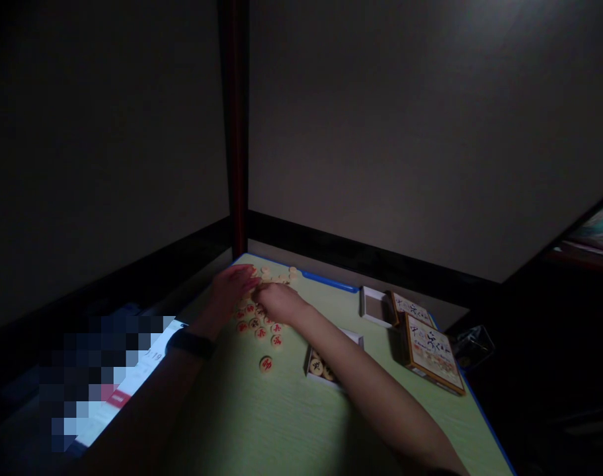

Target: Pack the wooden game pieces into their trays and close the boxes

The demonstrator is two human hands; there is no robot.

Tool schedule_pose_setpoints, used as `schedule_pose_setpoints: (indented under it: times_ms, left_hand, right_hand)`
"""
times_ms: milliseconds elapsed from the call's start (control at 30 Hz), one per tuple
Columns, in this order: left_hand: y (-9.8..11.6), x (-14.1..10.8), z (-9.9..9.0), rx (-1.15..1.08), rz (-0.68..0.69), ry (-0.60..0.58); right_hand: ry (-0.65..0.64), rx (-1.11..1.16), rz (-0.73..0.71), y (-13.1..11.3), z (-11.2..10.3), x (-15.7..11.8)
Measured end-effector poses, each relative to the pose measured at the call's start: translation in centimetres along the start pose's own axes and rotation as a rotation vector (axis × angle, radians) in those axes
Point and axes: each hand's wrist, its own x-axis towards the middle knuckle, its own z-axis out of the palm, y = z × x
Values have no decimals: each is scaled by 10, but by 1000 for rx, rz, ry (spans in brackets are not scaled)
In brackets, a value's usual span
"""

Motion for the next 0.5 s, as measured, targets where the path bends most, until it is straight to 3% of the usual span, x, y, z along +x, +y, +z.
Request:
schedule_pose_setpoints:
  times_ms: [133,500]
  left_hand:
    - [0,1,1,13,-1,7]
    - [-1,4,-1,-4,38,39]
  right_hand:
    - [-81,-80,-13,-7,-4,3]
    - [-96,-135,-20,-7,-4,8]
